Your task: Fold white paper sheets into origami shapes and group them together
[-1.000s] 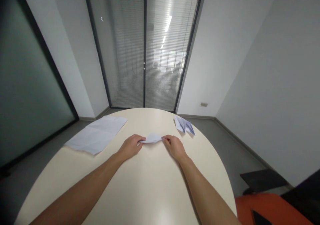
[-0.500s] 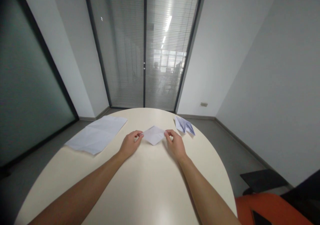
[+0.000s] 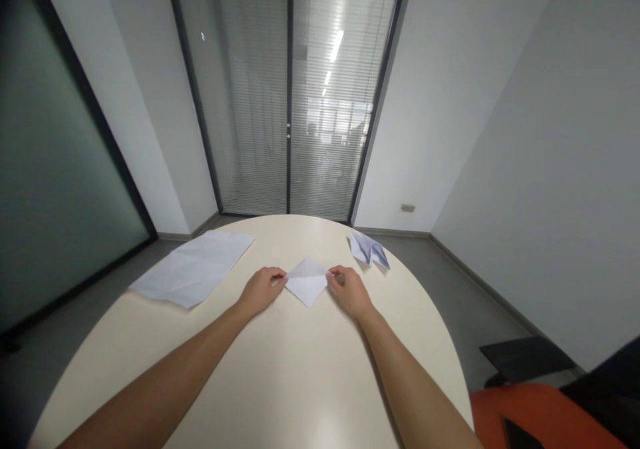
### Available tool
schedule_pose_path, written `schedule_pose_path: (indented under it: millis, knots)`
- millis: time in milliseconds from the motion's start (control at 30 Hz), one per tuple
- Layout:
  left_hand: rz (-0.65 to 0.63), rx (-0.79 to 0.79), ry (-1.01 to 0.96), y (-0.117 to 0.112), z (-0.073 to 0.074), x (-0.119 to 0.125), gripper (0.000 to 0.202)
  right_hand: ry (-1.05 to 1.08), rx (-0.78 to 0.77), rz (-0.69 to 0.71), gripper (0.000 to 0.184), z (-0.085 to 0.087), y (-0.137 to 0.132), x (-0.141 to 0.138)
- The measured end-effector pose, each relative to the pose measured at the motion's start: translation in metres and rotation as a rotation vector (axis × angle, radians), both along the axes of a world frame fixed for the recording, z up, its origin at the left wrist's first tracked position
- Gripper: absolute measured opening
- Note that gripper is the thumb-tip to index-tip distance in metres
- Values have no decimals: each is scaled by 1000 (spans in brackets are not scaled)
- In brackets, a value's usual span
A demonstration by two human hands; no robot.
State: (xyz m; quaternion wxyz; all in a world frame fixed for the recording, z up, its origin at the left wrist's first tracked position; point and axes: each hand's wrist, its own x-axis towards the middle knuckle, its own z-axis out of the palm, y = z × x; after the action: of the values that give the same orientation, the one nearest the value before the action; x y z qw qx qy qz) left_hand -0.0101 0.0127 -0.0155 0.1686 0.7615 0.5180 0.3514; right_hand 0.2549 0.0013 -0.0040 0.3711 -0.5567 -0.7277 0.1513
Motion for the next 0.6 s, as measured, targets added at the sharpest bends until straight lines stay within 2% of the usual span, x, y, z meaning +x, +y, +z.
schedule_pose_path:
  millis: [133,267,433,600]
  knots:
    - [-20,68,106,-2,-2,0,15,-131,22,12,30,1,-1,2]
    - [-70,92,100,-3,-1,0,19,-215,38,34,26,3,-2,2]
    - [-147,112,80,-5,1,1,24,-201,32,93,22,5,-4,0]
    - [-209,127,105,-5,2,2,30,-185,63,181,27,6,-5,0]
